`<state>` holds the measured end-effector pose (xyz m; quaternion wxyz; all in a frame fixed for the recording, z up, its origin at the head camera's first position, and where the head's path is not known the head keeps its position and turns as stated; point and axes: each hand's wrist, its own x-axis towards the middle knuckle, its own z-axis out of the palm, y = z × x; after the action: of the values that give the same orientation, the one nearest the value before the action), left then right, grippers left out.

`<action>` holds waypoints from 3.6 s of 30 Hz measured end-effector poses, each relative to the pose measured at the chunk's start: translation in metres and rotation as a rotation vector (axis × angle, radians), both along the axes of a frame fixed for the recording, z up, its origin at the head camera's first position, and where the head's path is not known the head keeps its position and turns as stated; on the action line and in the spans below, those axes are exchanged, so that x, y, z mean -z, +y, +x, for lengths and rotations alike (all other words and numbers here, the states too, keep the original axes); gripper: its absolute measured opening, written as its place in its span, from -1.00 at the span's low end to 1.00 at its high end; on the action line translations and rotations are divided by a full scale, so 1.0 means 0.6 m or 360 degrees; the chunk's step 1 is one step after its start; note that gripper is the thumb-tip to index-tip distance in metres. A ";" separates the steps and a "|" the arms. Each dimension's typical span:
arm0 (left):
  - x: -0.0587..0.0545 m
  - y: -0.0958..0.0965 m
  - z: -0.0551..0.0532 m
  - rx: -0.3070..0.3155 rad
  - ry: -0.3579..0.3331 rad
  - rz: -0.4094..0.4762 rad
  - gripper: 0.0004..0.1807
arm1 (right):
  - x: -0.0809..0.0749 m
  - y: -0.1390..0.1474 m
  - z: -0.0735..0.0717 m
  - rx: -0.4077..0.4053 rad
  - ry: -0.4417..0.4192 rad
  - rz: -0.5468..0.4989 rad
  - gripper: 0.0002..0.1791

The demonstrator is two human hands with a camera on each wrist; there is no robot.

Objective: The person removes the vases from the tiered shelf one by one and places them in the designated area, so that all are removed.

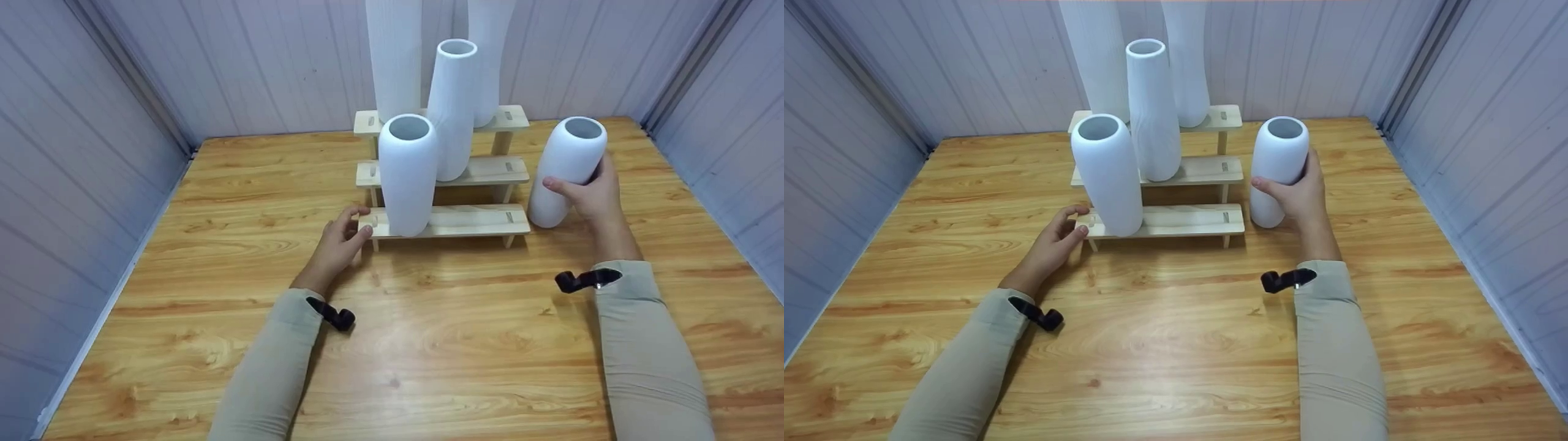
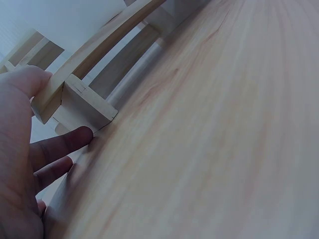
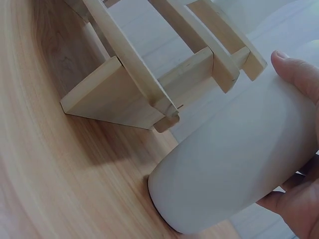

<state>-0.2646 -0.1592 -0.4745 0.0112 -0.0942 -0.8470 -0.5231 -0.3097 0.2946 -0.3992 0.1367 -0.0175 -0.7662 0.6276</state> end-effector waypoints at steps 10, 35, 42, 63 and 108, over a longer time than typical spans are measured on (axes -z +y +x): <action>-0.003 0.000 0.001 0.0008 -0.0024 0.0009 -0.61 | 0.010 0.001 -0.008 0.0035 0.0042 -0.0029 0.07; 0.000 0.001 -0.001 -0.0005 -0.0049 -0.0002 -0.60 | 0.068 -0.008 -0.025 -0.0178 0.0035 -0.0403 0.13; 0.001 -0.002 0.002 -0.0009 -0.0042 0.0015 -0.60 | 0.085 -0.019 -0.031 -0.0209 -0.0006 -0.0430 0.13; -0.003 -0.010 0.001 -0.0010 -0.0049 0.0007 -0.60 | 0.080 -0.053 -0.022 -0.0255 0.0111 -0.0216 -0.03; -0.003 -0.013 0.010 0.0008 -0.0010 0.0005 -0.61 | 0.112 -0.054 -0.067 -0.0049 0.0031 0.0132 -0.01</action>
<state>-0.2587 -0.1671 -0.4726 0.0073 -0.0948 -0.8459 -0.5247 -0.3500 0.2623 -0.4664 0.1351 0.0059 -0.7905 0.5974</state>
